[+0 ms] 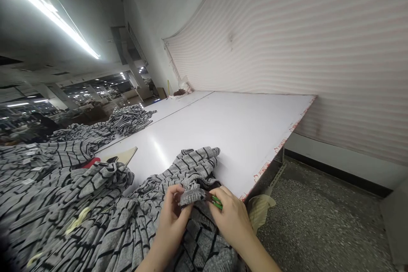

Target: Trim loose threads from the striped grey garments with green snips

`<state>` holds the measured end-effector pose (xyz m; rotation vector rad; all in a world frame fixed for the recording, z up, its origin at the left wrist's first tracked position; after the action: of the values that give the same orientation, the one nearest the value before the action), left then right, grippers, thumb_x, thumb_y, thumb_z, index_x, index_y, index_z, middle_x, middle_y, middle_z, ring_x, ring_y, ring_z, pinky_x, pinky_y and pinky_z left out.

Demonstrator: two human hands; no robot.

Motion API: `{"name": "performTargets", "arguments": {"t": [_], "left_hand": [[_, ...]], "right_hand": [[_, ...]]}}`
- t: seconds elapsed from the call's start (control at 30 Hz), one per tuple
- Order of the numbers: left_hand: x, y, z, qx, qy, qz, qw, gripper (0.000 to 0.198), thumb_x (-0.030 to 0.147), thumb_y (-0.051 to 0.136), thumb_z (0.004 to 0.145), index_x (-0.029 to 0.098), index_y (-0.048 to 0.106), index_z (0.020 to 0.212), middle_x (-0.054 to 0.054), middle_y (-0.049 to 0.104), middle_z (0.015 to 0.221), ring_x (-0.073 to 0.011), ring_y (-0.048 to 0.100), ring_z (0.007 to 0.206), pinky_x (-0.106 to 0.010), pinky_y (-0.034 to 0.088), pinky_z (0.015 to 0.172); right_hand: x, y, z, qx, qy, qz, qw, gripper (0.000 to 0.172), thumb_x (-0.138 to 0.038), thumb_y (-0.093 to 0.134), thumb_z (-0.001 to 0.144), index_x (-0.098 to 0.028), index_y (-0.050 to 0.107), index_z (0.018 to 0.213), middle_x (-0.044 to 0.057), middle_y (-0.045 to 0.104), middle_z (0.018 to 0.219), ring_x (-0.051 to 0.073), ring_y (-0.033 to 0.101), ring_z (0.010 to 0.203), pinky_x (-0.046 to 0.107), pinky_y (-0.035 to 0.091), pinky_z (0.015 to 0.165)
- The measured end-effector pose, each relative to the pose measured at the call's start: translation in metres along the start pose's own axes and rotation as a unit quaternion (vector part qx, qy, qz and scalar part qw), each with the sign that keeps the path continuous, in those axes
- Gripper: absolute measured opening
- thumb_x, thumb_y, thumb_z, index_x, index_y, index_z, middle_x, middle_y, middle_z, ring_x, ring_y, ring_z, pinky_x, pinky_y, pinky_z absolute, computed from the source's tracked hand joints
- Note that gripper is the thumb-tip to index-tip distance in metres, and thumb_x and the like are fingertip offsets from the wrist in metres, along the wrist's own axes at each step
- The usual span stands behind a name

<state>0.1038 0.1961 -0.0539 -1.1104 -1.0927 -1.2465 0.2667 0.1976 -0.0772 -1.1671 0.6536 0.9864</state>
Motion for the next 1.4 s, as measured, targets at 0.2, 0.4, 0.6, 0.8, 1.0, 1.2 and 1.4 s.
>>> {"name": "performTargets", "arguments": {"t": [0.2, 0.4, 0.6, 0.8, 1.0, 1.2, 1.4], "left_hand": [[0.019, 0.006, 0.001, -0.051, 0.052, 0.176, 0.982, 0.024, 0.029, 0.066, 0.076, 0.022, 0.070, 0.099, -0.008, 0.062, 0.094, -0.0236, 0.054, 0.090, -0.030, 0.041, 0.080], [-0.036, 0.011, -0.005, -0.087, -0.207, -0.059, 0.973, 0.025, 0.039, 0.065, 0.076, 0.019, 0.070, 0.090, -0.002, 0.067, 0.081, -0.0204, 0.059, 0.080, -0.030, 0.044, 0.076], [-0.039, 0.010, -0.007, -0.052, -0.231, -0.178, 0.955, 0.026, 0.033, 0.069, 0.074, 0.016, 0.070, 0.093, -0.005, 0.070, 0.095, -0.0212, 0.058, 0.100, -0.028, 0.041, 0.090], [-0.044, 0.010, -0.009, -0.060, -0.230, -0.181, 0.954, 0.021, 0.030, 0.067, 0.078, 0.019, 0.068, 0.096, -0.001, 0.068, 0.093, -0.0153, 0.058, 0.093, -0.022, 0.041, 0.084], [-0.039, 0.014, -0.006, -0.093, -0.204, -0.156, 0.962, 0.015, 0.031, 0.063, 0.082, 0.017, 0.064, 0.088, 0.001, 0.062, 0.077, -0.0132, 0.055, 0.079, -0.021, 0.041, 0.075], [-0.037, 0.014, -0.006, -0.094, -0.205, -0.138, 0.964, 0.019, 0.031, 0.063, 0.079, 0.016, 0.065, 0.091, -0.001, 0.064, 0.082, -0.0174, 0.056, 0.084, -0.025, 0.041, 0.079], [-0.036, 0.018, -0.006, -0.106, -0.215, -0.204, 0.949, 0.017, 0.027, 0.058, 0.081, 0.013, 0.067, 0.087, -0.005, 0.066, 0.086, -0.0190, 0.058, 0.084, -0.028, 0.042, 0.081]], "right_hand": [[0.002, -0.014, 0.009, 0.109, -0.006, -0.035, 0.993, 0.015, -0.023, 0.045, 0.083, -0.022, 0.058, 0.091, 0.004, 0.064, 0.087, 0.020, 0.061, 0.081, 0.027, 0.043, 0.067], [0.001, -0.008, 0.015, 0.096, 0.007, -0.054, 0.994, 0.007, -0.026, 0.046, 0.084, -0.021, 0.052, 0.083, 0.001, 0.061, 0.076, 0.018, 0.059, 0.069, 0.025, 0.041, 0.059], [-0.011, -0.003, -0.007, -0.013, -0.024, -0.004, 1.000, 0.019, -0.034, 0.053, 0.088, -0.025, 0.060, 0.103, 0.002, 0.062, 0.097, 0.016, 0.061, 0.083, 0.023, 0.046, 0.069], [-0.028, -0.005, -0.018, -0.008, -0.083, -0.089, 0.993, 0.021, -0.029, 0.049, 0.092, -0.026, 0.061, 0.109, 0.003, 0.063, 0.097, 0.019, 0.059, 0.087, 0.029, 0.044, 0.073], [-0.028, -0.005, -0.015, -0.004, -0.091, -0.097, 0.991, 0.020, -0.028, 0.049, 0.092, -0.027, 0.061, 0.109, 0.002, 0.063, 0.098, 0.019, 0.058, 0.087, 0.031, 0.043, 0.074], [-0.029, -0.003, -0.014, -0.009, -0.088, -0.082, 0.993, 0.021, -0.028, 0.052, 0.090, -0.026, 0.062, 0.109, 0.002, 0.063, 0.099, 0.020, 0.058, 0.088, 0.031, 0.043, 0.075], [-0.014, -0.008, -0.009, 0.011, -0.042, -0.001, 0.999, 0.023, -0.033, 0.048, 0.092, -0.025, 0.063, 0.108, 0.003, 0.063, 0.099, 0.017, 0.060, 0.088, 0.026, 0.045, 0.072]]}}
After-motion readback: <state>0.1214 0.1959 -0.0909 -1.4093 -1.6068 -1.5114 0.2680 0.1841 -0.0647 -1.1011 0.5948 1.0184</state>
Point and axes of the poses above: each hand's wrist, its own z-axis towards the middle knuckle, its own y-axis out of the palm, x = y × z, the point moved 9 cm from there along z, towards the middle knuckle
